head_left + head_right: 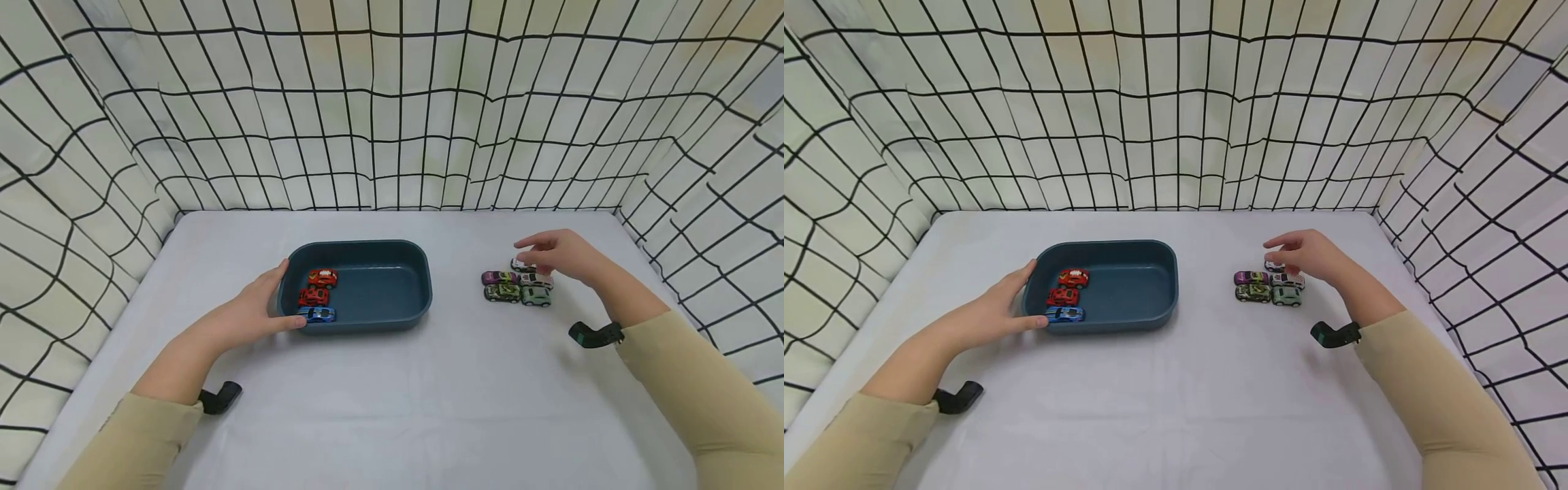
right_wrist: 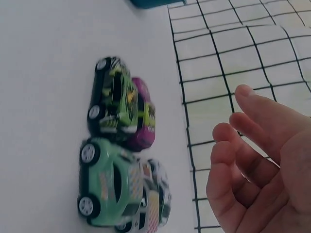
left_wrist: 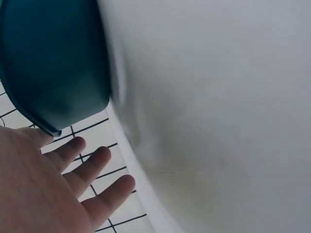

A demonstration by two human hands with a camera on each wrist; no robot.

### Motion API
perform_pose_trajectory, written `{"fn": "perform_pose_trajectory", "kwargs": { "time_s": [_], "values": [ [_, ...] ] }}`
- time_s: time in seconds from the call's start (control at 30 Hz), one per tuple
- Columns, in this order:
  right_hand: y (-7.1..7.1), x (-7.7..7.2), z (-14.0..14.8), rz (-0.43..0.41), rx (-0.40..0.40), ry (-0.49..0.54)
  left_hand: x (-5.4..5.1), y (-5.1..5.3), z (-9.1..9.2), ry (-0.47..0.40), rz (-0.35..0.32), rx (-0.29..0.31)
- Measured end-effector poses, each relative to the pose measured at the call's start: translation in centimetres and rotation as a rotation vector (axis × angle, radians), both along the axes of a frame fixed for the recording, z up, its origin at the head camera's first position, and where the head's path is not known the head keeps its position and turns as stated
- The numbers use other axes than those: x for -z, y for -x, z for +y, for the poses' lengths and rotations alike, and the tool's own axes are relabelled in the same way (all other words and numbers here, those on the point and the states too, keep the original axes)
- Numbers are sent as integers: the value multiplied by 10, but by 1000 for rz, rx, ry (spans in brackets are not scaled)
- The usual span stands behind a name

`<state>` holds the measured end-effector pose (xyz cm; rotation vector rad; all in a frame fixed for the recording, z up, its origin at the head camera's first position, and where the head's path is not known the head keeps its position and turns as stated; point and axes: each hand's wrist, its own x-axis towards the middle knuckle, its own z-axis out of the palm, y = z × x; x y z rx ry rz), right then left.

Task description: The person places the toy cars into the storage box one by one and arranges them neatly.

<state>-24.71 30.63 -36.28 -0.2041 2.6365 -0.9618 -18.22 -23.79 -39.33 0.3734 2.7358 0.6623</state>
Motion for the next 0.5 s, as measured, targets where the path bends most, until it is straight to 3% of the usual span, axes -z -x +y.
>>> {"fn": "perform_pose_trajectory", "kwargs": {
  "time_s": [0.23,0.5],
  "values": [
    [4,13,9,4,-42,-158,-6,2,2,-20,-44,16],
    [10,27,3,13,-123,-244,-17,3,4,-4,-84,19]
  ]
}}
